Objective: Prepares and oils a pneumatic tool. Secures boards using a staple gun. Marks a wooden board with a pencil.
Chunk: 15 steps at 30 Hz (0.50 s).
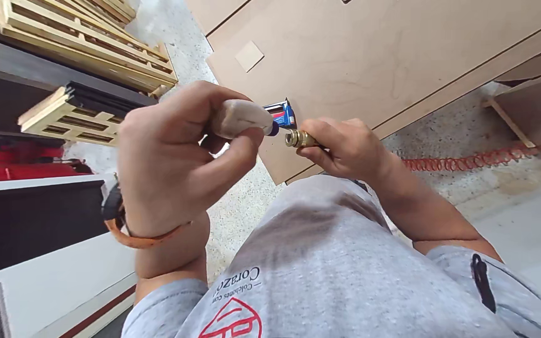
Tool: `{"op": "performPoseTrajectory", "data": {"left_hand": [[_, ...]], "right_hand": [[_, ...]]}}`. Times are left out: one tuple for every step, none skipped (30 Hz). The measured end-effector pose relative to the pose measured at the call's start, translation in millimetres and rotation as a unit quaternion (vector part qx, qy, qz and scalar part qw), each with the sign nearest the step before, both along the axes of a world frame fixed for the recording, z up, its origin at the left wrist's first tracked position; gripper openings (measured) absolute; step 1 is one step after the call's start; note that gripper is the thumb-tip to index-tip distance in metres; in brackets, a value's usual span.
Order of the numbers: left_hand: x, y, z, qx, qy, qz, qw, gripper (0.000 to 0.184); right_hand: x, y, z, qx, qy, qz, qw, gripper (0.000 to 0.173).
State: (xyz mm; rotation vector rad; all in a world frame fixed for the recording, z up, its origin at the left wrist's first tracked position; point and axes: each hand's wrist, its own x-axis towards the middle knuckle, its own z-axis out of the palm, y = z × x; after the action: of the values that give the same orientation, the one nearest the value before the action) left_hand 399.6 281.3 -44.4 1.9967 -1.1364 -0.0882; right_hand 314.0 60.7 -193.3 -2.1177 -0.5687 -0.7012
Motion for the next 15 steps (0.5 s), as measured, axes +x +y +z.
{"op": "performPoseTrajectory", "data": {"left_hand": [[2.3,2.1,1.9,-0.018,0.017,-0.01,1.0,0.024],[4.5,3.9,3.1,-0.033,0.032,-0.021,0.999,0.024],[6.0,5.0,3.4,-0.045,0.043,-0.031,0.998,0.024],[6.8,5.1,3.0,-0.05,0.05,-0.039,0.997,0.024],[6.8,4.5,2.2,-0.049,0.054,-0.045,0.996,0.024],[6.1,3.3,1.3,-0.044,0.057,-0.049,0.996,0.024],[5.3,1.7,0.5,-0.038,0.06,-0.051,0.996,0.024],[4.7,0.2,0.1,-0.032,0.062,-0.053,0.996,0.023],[4.5,-1.0,0.3,-0.024,0.062,-0.055,0.996,0.023],[4.5,-2.0,0.7,-0.018,0.062,-0.058,0.996,0.022],[4.8,-2.7,1.3,-0.012,0.062,-0.062,0.996,0.021],[5.1,-3.5,1.6,-0.008,0.063,-0.066,0.996,0.02],[5.3,-4.3,2.0,-0.003,0.061,-0.068,0.996,0.02],[5.5,-5.4,2.5,0.003,0.055,-0.068,0.996,0.019],[5.6,-6.0,3.3,0.01,0.052,-0.067,0.996,0.019]], "right_hand": [[0.9,-6.2,0.9,-0.013,-0.014,0.006,1.0,0.029],[1.6,-11.5,2.4,-0.031,-0.026,0.01,0.999,0.028],[2.2,-16.1,4.6,-0.057,-0.034,0.011,0.998,0.028],[2.6,-19.7,7.2,-0.088,-0.04,0.011,0.995,0.029],[3.0,-22.6,10.4,-0.119,-0.045,0.011,0.992,0.029],[2.9,-24.8,13.9,-0.145,-0.049,0.013,0.988,0.029],[2.5,-26.5,17.3,-0.167,-0.052,0.013,0.985,0.03],[2.1,-27.7,20.6,-0.185,-0.053,0.014,0.981,0.03],[2.0,-28.2,23.6,-0.196,-0.054,0.014,0.979,0.031],[2.0,-28.1,25.7,-0.203,-0.056,0.014,0.978,0.032],[2.0,-27.7,27.3,-0.206,-0.057,0.015,0.977,0.032],[2.1,-27.3,28.4,-0.206,-0.057,0.016,0.977,0.031],[2.2,-26.9,28.8,-0.205,-0.058,0.017,0.977,0.031],[2.3,-26.4,28.8,-0.204,-0.059,0.019,0.977,0.032],[2.3,-26.0,28.8,-0.204,-0.059,0.019,0.977,0.032]]}}
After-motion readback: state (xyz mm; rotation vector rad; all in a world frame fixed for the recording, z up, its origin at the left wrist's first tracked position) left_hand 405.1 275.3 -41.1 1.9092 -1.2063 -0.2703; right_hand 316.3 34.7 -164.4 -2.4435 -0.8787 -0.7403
